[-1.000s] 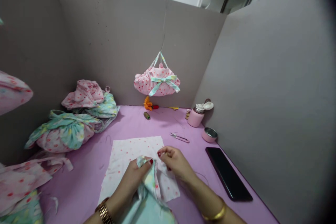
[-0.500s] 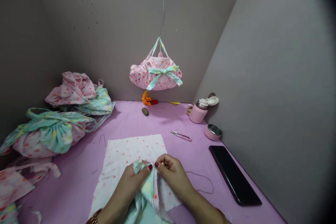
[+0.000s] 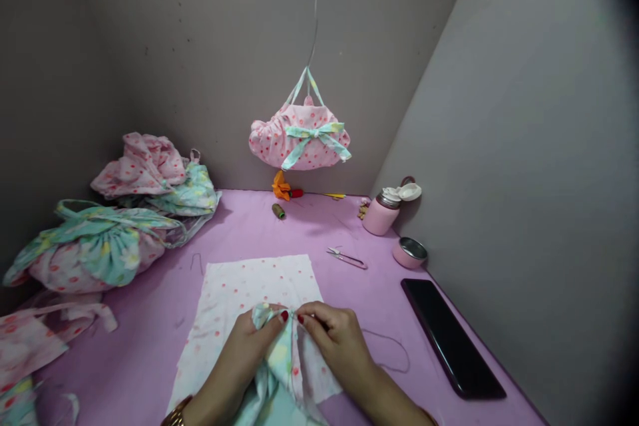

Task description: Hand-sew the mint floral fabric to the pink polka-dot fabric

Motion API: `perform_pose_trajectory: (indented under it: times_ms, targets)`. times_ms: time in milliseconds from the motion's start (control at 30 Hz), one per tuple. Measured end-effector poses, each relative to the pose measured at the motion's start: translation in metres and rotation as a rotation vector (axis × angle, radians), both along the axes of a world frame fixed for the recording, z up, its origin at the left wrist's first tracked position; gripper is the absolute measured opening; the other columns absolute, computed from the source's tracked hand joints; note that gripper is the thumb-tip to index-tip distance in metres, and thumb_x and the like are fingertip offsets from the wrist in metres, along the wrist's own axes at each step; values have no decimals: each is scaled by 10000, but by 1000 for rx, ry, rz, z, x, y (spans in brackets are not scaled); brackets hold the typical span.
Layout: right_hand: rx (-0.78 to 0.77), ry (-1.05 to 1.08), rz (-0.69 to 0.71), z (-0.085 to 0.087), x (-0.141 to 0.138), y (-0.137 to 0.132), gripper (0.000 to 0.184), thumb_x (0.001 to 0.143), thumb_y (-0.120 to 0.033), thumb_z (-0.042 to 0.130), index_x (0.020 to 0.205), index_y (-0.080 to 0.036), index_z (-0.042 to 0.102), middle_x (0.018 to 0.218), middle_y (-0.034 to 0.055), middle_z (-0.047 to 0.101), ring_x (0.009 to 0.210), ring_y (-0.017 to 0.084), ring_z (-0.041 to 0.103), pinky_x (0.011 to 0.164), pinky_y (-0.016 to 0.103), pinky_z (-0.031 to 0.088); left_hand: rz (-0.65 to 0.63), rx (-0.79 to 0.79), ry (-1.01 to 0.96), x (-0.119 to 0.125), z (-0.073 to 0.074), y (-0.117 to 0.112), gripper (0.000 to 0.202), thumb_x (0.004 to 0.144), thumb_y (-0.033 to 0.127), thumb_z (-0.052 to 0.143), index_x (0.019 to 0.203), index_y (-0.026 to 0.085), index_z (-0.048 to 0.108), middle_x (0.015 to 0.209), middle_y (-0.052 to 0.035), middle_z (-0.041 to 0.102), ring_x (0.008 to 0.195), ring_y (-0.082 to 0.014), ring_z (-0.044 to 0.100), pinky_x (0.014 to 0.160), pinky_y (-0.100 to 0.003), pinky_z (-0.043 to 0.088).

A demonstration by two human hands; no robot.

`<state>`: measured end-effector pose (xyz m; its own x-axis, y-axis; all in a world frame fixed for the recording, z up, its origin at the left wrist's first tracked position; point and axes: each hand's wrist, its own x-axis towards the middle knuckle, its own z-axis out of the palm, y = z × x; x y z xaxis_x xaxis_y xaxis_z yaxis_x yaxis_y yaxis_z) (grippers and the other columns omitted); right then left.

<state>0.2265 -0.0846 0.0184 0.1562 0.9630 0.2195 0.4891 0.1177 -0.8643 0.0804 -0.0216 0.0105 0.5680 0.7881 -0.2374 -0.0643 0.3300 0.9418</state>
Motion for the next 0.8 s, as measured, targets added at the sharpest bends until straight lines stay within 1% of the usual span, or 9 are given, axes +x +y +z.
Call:
perform_pose_trajectory:
  times_ms: [167, 400, 567, 800]
  targets:
    - [-4, -29, -6, 0, 2, 2, 236, 822, -113, 504, 865, -215, 712, 780, 2, 710, 699, 148, 646, 639, 212, 453, -8, -13, -12, -1, -2, 0, 209, 762, 331, 633, 801, 133, 683, 663, -12, 662, 649, -161, 560, 619, -235, 431]
    - [-1, -36, 8, -3, 1, 0, 248, 823, -109, 503, 895, -225, 710, 804, 0, 711, 721, 146, 651, 660, 210, 460, -11, 5, 11, 0, 0, 0, 200, 760, 330, 631, 769, 134, 673, 675, -17, 670, 657, -164, 557, 629, -238, 436]
    - [-12, -56, 6, -3, 0, -1, 251, 835, -122, 492, 918, -229, 704, 798, 0, 708, 711, 147, 647, 658, 214, 459, -8, -3, 5, -1, 0, 0, 204, 759, 334, 628, 768, 136, 676, 670, -15, 666, 638, -159, 551, 613, -234, 432]
    - [-29, -92, -2, -3, 1, 1, 237, 837, -130, 491, 896, -221, 701, 790, 2, 705, 696, 141, 641, 643, 206, 442, -11, 25, 31, -1, 1, 1, 216, 752, 351, 633, 787, 144, 686, 681, -9, 664, 661, -166, 555, 626, -233, 430]
